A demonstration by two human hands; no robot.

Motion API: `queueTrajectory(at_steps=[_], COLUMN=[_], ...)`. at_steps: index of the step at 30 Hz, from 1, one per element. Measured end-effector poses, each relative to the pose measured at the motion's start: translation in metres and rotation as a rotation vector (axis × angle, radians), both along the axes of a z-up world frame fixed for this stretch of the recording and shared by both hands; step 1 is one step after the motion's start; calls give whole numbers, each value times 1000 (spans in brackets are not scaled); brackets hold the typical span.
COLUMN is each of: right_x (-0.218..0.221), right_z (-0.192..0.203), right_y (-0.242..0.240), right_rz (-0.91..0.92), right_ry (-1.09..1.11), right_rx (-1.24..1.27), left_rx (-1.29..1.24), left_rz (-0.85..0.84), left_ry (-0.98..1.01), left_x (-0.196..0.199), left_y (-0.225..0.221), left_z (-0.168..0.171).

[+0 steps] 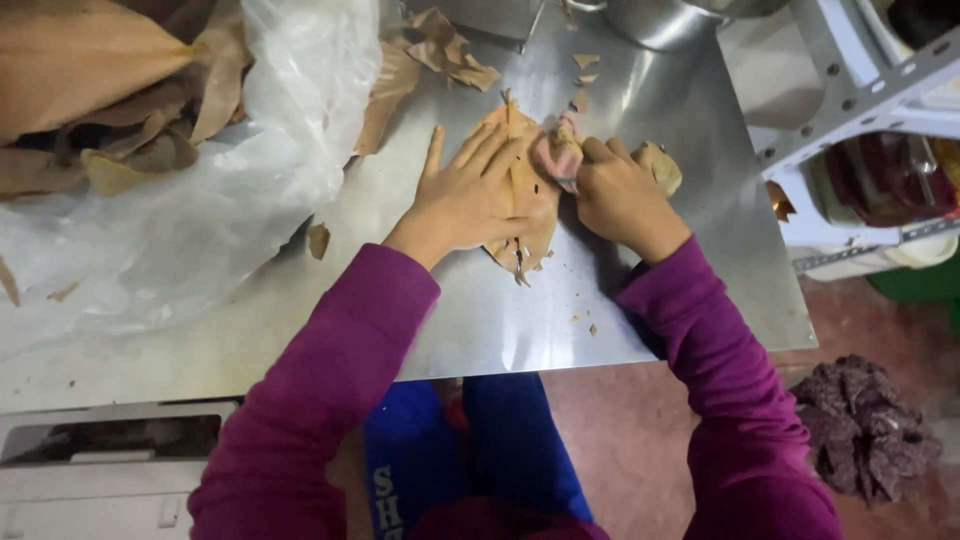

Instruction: Rapidly processing dried leaves by tearing them to size and smoothing them flat on a metal workbench.

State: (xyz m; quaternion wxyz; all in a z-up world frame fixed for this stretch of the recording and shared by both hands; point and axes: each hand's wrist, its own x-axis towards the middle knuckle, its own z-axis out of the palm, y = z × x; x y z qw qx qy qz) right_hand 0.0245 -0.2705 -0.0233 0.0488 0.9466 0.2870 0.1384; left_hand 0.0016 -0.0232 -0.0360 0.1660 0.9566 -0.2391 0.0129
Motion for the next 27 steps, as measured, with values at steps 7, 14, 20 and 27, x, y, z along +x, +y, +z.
queueTrajectory(at_steps=[7,14,20,27], right_x=[15,-1,29,22], right_z=[-10,7,4,21], right_y=[-2,-5,17,25], right_rz=[-70,24,32,129], right_ry=[-88,94,23,71], right_rx=[-102,4,-125,-115], left_rx=[12,19,-6,-50], left_rz=[17,25,31,17], left_ry=[8,36,41,58], left_x=[3,4,3,-6], left_y=[-3,-2,-4,-2], left_z=[0,4,0,17])
